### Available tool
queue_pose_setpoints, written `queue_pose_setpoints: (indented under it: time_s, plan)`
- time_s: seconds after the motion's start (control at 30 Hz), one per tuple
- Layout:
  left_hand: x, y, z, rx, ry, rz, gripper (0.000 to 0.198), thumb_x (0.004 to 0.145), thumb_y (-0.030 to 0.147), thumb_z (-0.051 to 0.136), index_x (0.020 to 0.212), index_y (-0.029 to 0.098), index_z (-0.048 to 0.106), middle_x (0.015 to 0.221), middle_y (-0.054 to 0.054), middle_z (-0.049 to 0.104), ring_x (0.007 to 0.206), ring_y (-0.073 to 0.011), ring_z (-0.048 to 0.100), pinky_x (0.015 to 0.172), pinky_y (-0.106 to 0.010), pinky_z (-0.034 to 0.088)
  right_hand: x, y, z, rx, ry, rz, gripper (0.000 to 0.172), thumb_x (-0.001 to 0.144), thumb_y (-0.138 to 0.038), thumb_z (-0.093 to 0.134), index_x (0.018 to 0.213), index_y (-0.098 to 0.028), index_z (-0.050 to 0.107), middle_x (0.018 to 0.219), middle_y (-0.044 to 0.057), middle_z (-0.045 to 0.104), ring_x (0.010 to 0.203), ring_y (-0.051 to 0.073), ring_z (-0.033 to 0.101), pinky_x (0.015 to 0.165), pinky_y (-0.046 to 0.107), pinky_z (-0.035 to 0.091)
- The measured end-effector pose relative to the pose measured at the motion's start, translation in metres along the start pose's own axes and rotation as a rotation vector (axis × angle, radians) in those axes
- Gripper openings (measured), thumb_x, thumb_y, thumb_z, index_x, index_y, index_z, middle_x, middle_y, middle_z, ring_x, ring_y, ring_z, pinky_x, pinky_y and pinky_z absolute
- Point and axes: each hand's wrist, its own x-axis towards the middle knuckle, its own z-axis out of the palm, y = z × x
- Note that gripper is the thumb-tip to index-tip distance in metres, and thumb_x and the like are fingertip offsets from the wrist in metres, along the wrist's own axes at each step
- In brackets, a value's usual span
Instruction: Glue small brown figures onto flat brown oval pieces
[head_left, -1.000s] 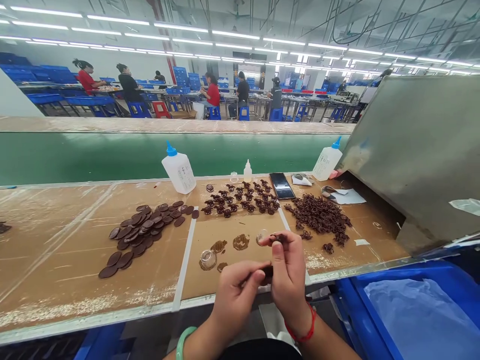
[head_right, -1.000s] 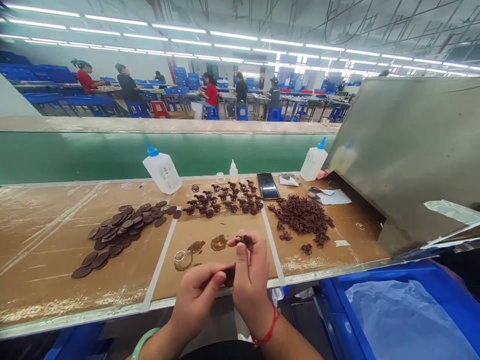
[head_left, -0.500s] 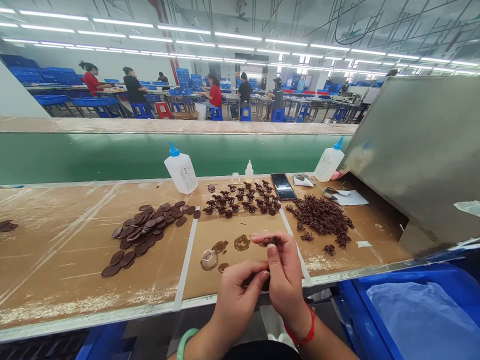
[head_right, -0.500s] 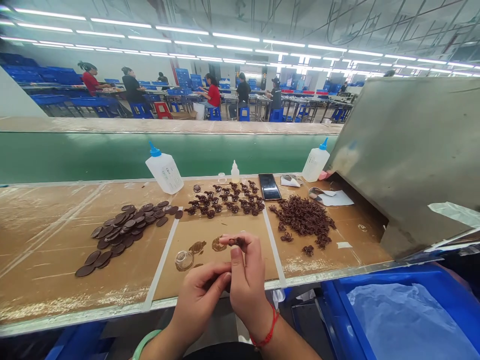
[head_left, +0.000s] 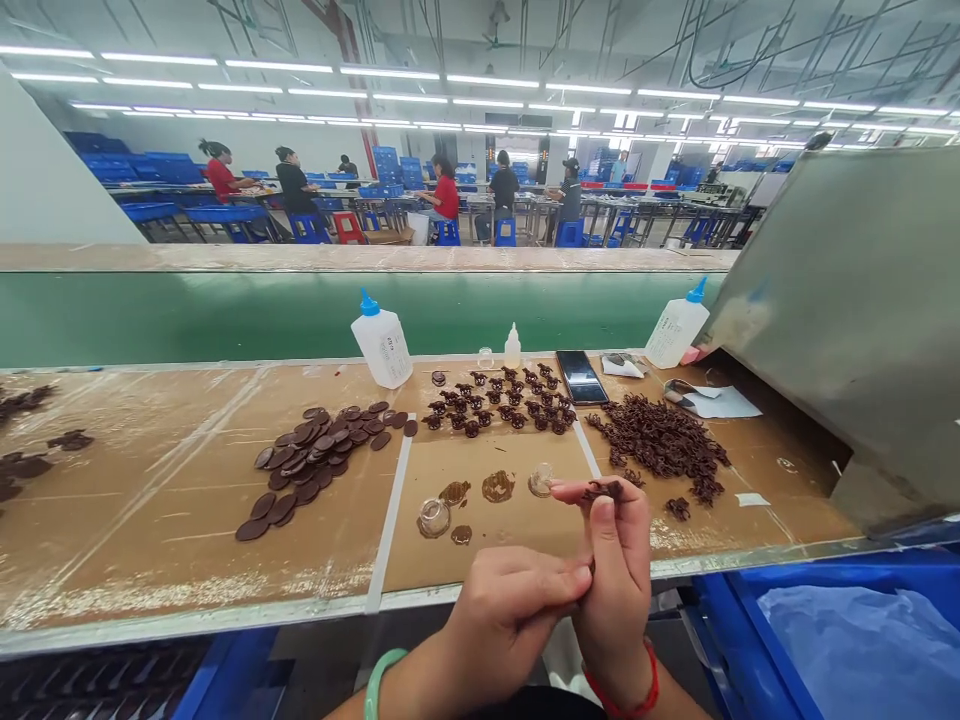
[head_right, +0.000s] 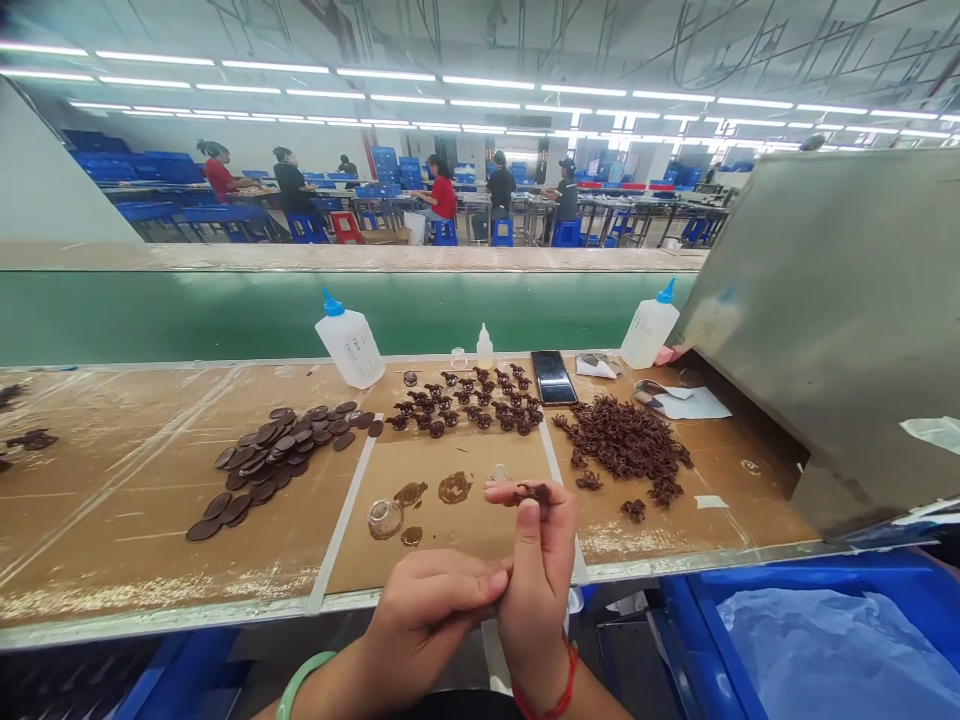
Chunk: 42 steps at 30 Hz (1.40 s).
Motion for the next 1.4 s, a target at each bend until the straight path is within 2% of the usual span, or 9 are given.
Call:
queue_pose_setpoints:
  time_s: [0.17, 0.27, 0.37, 0.57, 0.7, 0.83, 1.07, 1.27, 1.4]
  plan:
    - [-0.005, -0.004, 0.005, -0.069, 0.096, 0.012, 0.025, 0.083, 0.011, 0.072, 0.101, 0.028, 0.078, 0.107, -0.009, 0.074, 0.090, -0.0204, 0.072, 0.082, -0.029, 0.058, -0.008, -0.003, -0.001, 0.122, -0.054, 0.177, 0.022, 0.105, -0.041, 0.046, 0.103, -0.022, 0.057, 0.099, 0.005, 0.069, 0.102, 0.020, 0.064, 0.098, 0.040, 0.047]
    - [-0.010, -0.006, 0.008, -0.077, 0.127, -0.011, 0.024, 0.085, 0.012, 0.071, 0.099, 0.029, 0.079, 0.107, -0.010, 0.074, 0.088, -0.0203, 0.072, 0.077, -0.028, 0.058, -0.010, -0.005, 0.000, 0.175, -0.046, 0.295, 0.026, 0.100, -0.046, 0.055, 0.100, -0.021, 0.061, 0.103, 0.006, 0.070, 0.104, 0.018, 0.064, 0.094, 0.033, 0.048]
    - [-0.015, -0.007, 0.007, -0.053, 0.134, -0.015, 0.023, 0.087, 0.014, 0.068, 0.100, 0.028, 0.079, 0.111, -0.012, 0.072, 0.092, -0.0213, 0.072, 0.078, -0.029, 0.059, -0.010, -0.005, 0.002, 0.182, -0.030, 0.388, 0.033, 0.095, -0.052, 0.061, 0.101, -0.020, 0.066, 0.108, 0.007, 0.071, 0.098, 0.017, 0.065, 0.085, 0.029, 0.050]
    - [-0.017, -0.011, -0.004, 0.112, 0.099, 0.084, 0.026, 0.090, 0.014, 0.064, 0.109, 0.025, 0.076, 0.105, -0.012, 0.074, 0.093, -0.0222, 0.072, 0.085, -0.032, 0.058, -0.010, 0.004, 0.009, 0.261, -0.105, 0.568, 0.038, 0.092, -0.054, 0.063, 0.105, -0.019, 0.069, 0.115, 0.011, 0.070, 0.108, 0.023, 0.065, 0.085, 0.033, 0.054]
    - [-0.019, -0.013, -0.008, 0.108, 0.162, 0.096, 0.025, 0.085, 0.014, 0.071, 0.107, 0.025, 0.077, 0.103, -0.011, 0.074, 0.092, -0.0212, 0.071, 0.084, -0.030, 0.058, -0.012, 0.013, 0.015, 0.251, -0.092, 0.571, 0.035, 0.088, -0.053, 0.069, 0.102, -0.020, 0.067, 0.104, 0.008, 0.070, 0.092, 0.021, 0.068, 0.072, 0.030, 0.056]
    - [-0.026, -0.015, -0.004, 0.043, 0.268, 0.050, 0.030, 0.082, 0.009, 0.072, 0.106, 0.028, 0.077, 0.107, -0.010, 0.070, 0.093, -0.0179, 0.069, 0.083, -0.026, 0.058, -0.015, 0.019, 0.020, 0.229, -0.058, 0.546, 0.036, 0.085, -0.053, 0.072, 0.104, -0.023, 0.064, 0.098, 0.005, 0.069, 0.085, 0.019, 0.067, 0.069, 0.028, 0.057]
    - [-0.038, -0.020, 0.002, -0.016, 0.406, -0.023, 0.034, 0.084, 0.007, 0.070, 0.106, 0.032, 0.076, 0.113, -0.007, 0.069, 0.096, -0.0173, 0.070, 0.086, -0.025, 0.058, -0.014, 0.022, 0.028, 0.227, -0.038, 0.574, 0.033, 0.079, -0.048, 0.080, 0.099, -0.025, 0.067, 0.088, -0.001, 0.065, 0.068, 0.011, 0.059, 0.056, 0.019, 0.050]
    - [-0.036, -0.023, -0.009, 0.010, 0.381, -0.072, 0.033, 0.084, 0.006, 0.068, 0.106, 0.030, 0.076, 0.115, -0.006, 0.071, 0.101, -0.0191, 0.070, 0.089, -0.026, 0.057, -0.010, 0.028, 0.032, 0.160, -0.046, 0.580, 0.034, 0.079, -0.047, 0.081, 0.101, -0.024, 0.070, 0.098, 0.002, 0.067, 0.084, 0.013, 0.061, 0.069, 0.019, 0.051]
    - [-0.033, -0.022, -0.027, 0.126, 0.258, -0.029, 0.026, 0.081, 0.010, 0.073, 0.103, 0.023, 0.075, 0.103, -0.008, 0.074, 0.091, -0.0183, 0.072, 0.083, -0.024, 0.057, -0.010, 0.031, 0.034, 0.121, -0.128, 0.601, 0.035, 0.075, -0.047, 0.084, 0.098, -0.023, 0.072, 0.098, 0.003, 0.068, 0.089, 0.015, 0.062, 0.074, 0.020, 0.050]
